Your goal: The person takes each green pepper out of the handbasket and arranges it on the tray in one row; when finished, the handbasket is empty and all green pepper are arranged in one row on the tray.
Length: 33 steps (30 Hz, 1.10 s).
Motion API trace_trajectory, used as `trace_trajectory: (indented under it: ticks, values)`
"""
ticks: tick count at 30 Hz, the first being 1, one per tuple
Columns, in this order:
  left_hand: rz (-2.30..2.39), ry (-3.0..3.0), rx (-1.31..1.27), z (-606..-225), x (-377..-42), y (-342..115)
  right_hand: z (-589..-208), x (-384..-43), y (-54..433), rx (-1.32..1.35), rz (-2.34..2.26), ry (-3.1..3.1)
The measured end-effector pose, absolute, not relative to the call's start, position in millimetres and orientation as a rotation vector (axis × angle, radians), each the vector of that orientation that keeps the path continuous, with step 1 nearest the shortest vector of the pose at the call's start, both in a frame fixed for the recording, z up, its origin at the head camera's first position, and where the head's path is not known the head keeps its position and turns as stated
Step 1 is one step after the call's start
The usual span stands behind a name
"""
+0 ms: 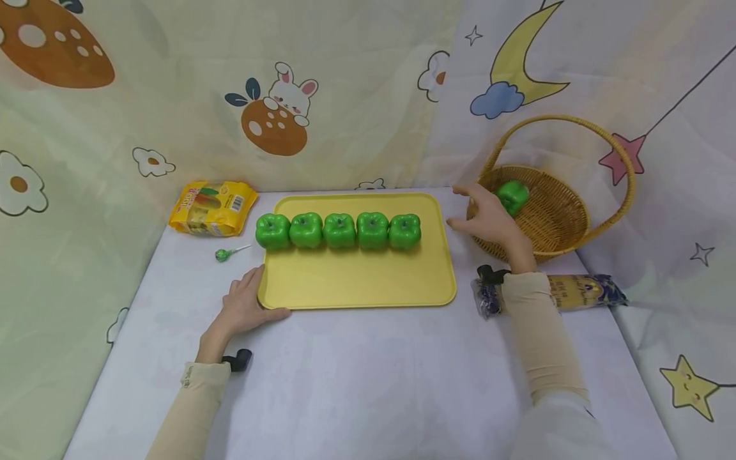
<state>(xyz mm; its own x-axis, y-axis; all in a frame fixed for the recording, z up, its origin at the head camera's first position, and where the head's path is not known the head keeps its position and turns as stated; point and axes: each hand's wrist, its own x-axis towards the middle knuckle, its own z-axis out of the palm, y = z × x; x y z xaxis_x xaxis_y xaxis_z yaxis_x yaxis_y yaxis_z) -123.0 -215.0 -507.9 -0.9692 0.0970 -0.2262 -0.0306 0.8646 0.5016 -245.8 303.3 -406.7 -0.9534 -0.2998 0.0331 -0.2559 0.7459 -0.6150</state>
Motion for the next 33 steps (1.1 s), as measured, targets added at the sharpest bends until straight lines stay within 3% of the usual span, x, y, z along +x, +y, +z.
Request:
trace_trajectory:
  ticks: [17,33]
  values:
    - [0.758,2.790,0.043,-507.0,-123.2,-214.7,-377.7,-279.7,368.6,-0.253,-0.920,2.902]
    - [0.743,2.787,0.039,-507.4,-122.9,-215.2,-399.3,-314.9,410.8,-0.403,-0.717,2.910]
